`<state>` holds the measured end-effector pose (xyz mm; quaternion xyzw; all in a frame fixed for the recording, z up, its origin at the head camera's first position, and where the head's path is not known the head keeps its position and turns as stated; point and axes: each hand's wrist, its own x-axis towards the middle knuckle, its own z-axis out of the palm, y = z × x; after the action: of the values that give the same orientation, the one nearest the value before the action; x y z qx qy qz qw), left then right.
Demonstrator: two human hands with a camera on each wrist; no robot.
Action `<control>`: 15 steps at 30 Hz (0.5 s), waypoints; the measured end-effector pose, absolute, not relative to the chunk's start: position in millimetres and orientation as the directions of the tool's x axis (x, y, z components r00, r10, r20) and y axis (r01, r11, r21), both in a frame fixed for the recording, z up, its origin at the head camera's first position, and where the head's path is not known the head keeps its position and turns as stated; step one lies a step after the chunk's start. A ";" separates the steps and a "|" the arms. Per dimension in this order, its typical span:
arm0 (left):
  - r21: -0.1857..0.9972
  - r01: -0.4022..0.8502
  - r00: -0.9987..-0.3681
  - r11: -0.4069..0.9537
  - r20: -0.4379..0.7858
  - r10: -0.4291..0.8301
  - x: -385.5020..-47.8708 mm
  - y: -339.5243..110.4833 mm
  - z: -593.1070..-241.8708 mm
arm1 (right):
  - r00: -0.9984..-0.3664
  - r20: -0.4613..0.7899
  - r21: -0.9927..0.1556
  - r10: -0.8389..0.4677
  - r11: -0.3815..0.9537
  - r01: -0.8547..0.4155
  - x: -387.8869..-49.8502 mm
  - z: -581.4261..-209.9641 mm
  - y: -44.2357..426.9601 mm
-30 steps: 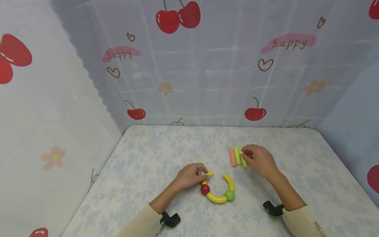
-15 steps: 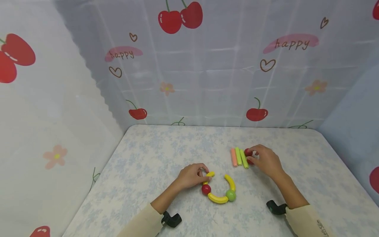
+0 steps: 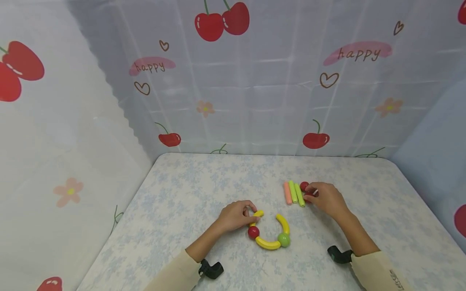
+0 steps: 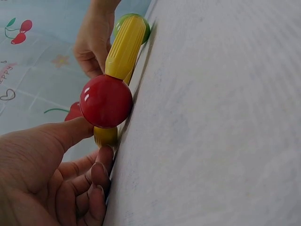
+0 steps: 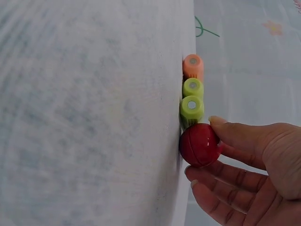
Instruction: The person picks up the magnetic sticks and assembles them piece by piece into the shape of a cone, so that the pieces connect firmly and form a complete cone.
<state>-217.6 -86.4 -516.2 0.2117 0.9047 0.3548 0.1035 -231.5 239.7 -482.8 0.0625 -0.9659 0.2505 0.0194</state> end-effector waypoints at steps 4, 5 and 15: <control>0.685 0.308 -0.890 0.660 -0.038 0.454 -217.3 -86.0 -515.5 | -0.990 0.061 -0.488 -0.124 0.862 -0.138 -231.2 -483.4 241.6; 0.683 0.307 -0.890 0.662 -0.039 0.453 -217.2 -86.1 -515.4 | -0.990 0.060 -0.491 -0.129 0.859 -0.141 -231.2 -483.5 242.2; 0.672 0.308 -0.892 0.673 -0.041 0.450 -215.1 -85.6 -513.5 | -0.985 0.060 -0.505 -0.164 0.846 -0.172 -229.0 -483.0 245.0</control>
<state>-215.1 -85.6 -513.5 0.2085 0.9090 0.3461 0.1020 -229.0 245.0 -483.0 0.0875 -0.9606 0.2635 0.0072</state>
